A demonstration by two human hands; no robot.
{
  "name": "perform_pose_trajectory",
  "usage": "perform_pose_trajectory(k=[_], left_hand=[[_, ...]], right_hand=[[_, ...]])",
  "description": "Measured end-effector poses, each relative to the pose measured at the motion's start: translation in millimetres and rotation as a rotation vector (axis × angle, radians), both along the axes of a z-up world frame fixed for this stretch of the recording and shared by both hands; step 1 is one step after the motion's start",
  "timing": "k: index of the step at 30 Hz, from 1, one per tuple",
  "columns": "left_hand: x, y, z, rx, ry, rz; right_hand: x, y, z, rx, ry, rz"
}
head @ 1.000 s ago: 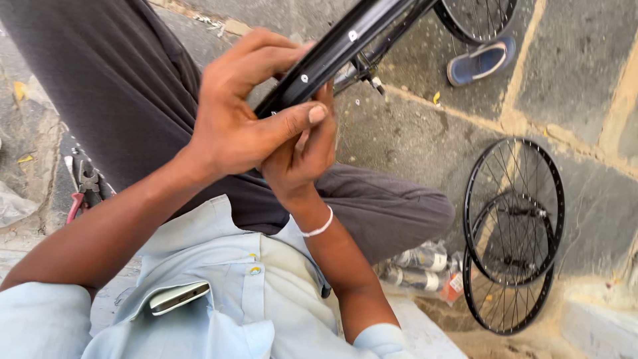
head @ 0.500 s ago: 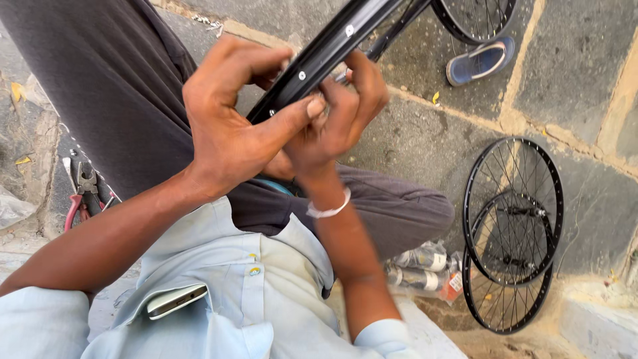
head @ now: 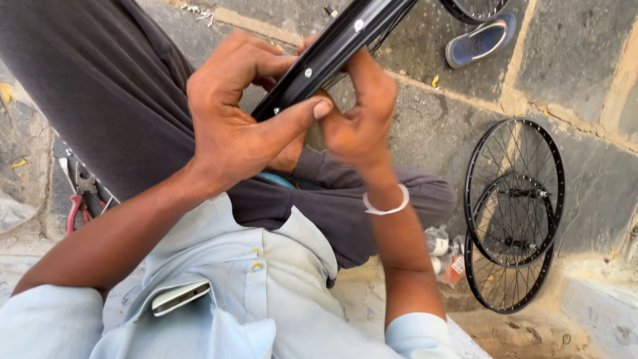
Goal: The person is assembling a bicycle wheel by hand, threading spokes through the rim and securing them to the hub. The person works on a single wheel held in their lap, manipulating the spokes and rim to complete the assembly.
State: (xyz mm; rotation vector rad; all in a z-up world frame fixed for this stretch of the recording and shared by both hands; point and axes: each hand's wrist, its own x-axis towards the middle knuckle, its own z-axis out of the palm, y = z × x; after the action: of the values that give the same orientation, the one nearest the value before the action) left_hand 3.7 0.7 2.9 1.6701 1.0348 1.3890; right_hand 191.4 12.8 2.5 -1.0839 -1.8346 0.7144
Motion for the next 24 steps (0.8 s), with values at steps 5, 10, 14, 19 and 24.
perform_pose_trajectory(k=[5, 10, 14, 19, 24], left_hand=[[5, -7, 1, -0.009, -0.063, 0.010], [-12, 15, 0, 0.083, -0.046, -0.268], [-7, 14, 4, 0.080, -0.040, -0.232], [3, -2, -4, -0.022, -0.118, -0.155], [3, 1, -3, -0.009, -0.123, -0.108]], right_hand=[[-46, -14, -50, 0.317, 0.042, -0.561], [-79, -41, -71, 0.345, 0.212, -0.497], [-28, -22, -49, 0.199, 0.131, -0.295], [34, 18, 44, 0.076, -0.348, 0.434], [9, 3, 18, -0.019, -0.220, 0.085]])
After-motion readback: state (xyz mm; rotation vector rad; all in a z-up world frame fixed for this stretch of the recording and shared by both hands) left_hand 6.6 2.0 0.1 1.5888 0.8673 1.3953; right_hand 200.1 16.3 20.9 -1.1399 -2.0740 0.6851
